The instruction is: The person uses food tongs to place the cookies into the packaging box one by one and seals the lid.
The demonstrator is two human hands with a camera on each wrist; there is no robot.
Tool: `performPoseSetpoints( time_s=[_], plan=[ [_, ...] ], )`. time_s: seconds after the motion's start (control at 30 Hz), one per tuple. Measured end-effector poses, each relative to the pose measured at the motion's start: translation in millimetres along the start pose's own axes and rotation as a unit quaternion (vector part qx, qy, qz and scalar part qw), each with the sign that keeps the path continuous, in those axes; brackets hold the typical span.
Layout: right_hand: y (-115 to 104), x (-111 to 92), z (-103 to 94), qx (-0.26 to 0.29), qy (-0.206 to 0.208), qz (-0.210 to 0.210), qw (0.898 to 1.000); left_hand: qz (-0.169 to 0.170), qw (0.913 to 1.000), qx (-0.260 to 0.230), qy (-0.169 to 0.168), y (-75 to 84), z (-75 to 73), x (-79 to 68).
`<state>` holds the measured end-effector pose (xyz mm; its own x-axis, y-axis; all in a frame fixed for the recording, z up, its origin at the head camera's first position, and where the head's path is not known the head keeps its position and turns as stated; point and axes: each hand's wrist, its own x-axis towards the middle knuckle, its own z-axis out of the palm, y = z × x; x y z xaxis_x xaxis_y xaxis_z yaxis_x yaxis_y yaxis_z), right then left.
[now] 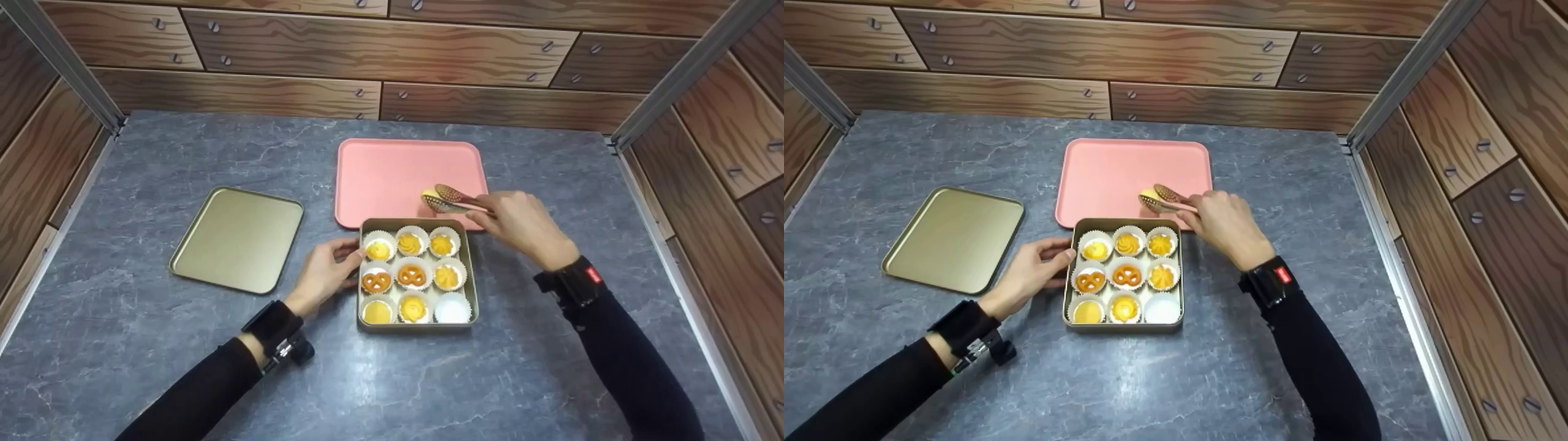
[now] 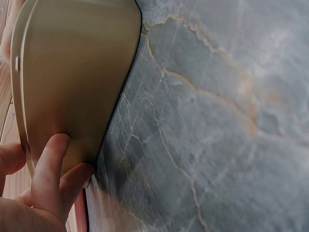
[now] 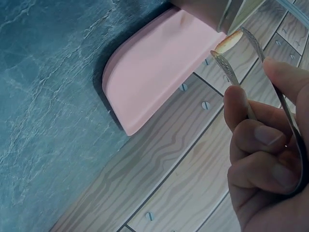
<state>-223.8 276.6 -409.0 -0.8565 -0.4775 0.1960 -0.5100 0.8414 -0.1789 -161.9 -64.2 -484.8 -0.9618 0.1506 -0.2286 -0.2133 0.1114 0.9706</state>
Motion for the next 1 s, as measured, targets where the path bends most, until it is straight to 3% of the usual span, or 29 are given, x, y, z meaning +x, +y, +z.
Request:
performPoseSetpoints(
  time_s=[0.6,1.0],
  plan=[
    [-4,-24,-13.3,0.004,0.000,-0.013,1.000,-0.009,0.9999,0.006,0.000,0.0,0.3,1.1],
    [-4,-40,-21.3,-0.020,0.018,-0.060,0.998,-0.005,0.9998,0.017,0.002,0.3,0.1,0.2]
  ],
)
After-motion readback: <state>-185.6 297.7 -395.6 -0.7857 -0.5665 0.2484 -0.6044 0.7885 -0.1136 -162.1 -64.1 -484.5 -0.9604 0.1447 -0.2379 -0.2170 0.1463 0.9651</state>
